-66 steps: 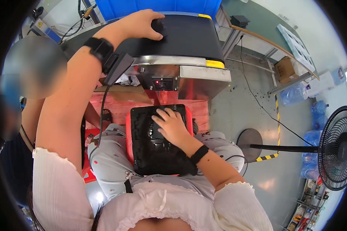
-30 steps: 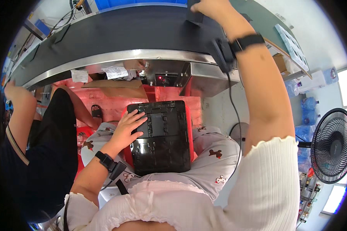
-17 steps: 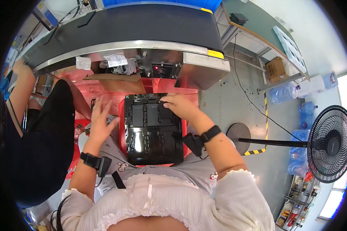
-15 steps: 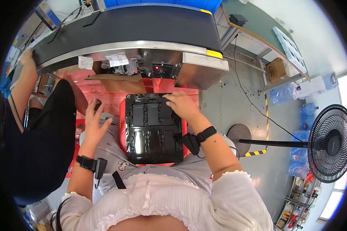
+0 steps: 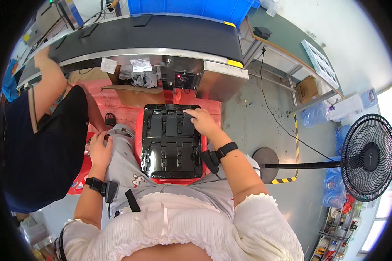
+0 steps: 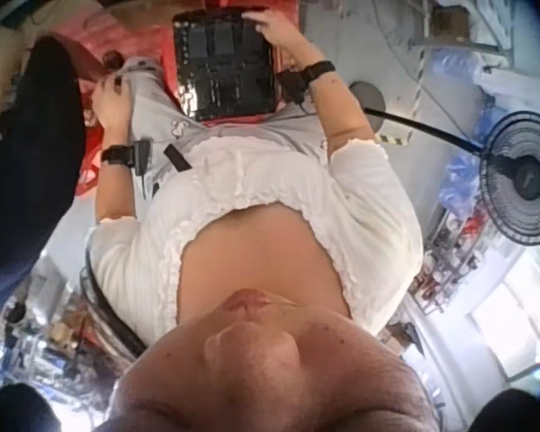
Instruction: Placing small electronic components from a conveyor belt into a plastic tray.
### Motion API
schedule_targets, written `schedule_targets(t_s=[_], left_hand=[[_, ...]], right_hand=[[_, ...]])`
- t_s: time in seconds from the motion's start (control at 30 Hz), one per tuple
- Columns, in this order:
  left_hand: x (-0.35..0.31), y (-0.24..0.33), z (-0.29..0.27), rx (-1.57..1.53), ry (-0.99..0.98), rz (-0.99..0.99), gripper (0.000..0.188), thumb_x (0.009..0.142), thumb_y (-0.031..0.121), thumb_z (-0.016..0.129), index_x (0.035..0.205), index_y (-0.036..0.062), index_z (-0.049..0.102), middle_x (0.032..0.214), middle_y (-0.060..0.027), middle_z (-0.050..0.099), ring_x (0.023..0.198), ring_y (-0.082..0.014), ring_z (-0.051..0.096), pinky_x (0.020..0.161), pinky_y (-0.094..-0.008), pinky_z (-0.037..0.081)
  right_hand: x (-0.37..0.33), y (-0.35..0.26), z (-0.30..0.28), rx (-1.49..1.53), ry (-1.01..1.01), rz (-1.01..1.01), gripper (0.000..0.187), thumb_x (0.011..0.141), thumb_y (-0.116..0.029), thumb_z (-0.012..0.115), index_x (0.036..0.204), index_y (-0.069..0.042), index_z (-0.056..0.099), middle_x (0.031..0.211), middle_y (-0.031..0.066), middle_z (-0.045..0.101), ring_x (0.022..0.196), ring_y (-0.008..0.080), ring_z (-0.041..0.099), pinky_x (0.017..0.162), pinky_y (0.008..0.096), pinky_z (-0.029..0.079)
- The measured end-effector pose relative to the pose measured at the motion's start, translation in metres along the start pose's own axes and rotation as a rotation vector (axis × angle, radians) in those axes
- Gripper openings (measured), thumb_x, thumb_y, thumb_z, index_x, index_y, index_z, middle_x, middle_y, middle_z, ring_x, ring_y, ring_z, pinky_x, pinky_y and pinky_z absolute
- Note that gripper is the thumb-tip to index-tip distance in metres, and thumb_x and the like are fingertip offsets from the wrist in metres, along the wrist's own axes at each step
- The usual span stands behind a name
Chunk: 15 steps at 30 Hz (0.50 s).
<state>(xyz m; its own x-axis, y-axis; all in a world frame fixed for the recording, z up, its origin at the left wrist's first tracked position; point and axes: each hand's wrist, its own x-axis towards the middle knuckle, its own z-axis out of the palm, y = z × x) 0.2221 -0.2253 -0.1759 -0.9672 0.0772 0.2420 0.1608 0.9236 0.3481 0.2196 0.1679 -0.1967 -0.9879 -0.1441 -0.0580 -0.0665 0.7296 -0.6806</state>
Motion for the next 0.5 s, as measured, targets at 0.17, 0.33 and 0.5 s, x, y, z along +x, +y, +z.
schedule_targets(t_s=[0.17, 0.33, 0.5], left_hand=[[-0.003, 0.001, 0.001, 0.009, -0.014, -0.04, 0.032, 0.082, 0.028, 0.058, 0.106, 0.0059, 0.06, 0.111, -0.0093, 0.056, 0.106, -0.0291, 0.051, 0.088, -0.0426, 0.04], [-0.003, 0.006, 0.002, 0.024, -0.009, -0.035, 0.032, 0.082, 0.028, 0.058, 0.106, 0.0061, 0.06, 0.11, -0.0094, 0.055, 0.105, -0.029, 0.051, 0.088, -0.0432, 0.039], [0.003, 0.016, -0.005, 0.055, -0.138, -0.04, 0.039, 0.078, 0.031, 0.061, 0.108, 0.006, 0.058, 0.111, -0.0119, 0.052, 0.106, -0.0321, 0.048, 0.089, -0.0453, 0.038]], right_hand=[[-0.032, -0.03, 0.025, -0.499, 0.197, -0.113, 0.045, 0.077, -0.013, 0.063, 0.122, -0.013, 0.055, 0.126, 0.0104, 0.048, 0.117, 0.0264, 0.045, 0.094, 0.0475, 0.037], [-0.055, -0.019, 0.062, -0.566, 0.252, -0.076, 0.041, 0.086, -0.022, 0.055, 0.126, -0.013, 0.051, 0.138, 0.0094, 0.04, 0.13, 0.0272, 0.035, 0.098, 0.055, 0.034], [-0.031, -0.061, -0.006, -0.496, -0.136, 0.064, 0.045, 0.084, -0.028, 0.059, 0.125, -0.01, 0.053, 0.133, 0.0124, 0.047, 0.125, 0.0283, 0.042, 0.098, 0.0518, 0.037]])
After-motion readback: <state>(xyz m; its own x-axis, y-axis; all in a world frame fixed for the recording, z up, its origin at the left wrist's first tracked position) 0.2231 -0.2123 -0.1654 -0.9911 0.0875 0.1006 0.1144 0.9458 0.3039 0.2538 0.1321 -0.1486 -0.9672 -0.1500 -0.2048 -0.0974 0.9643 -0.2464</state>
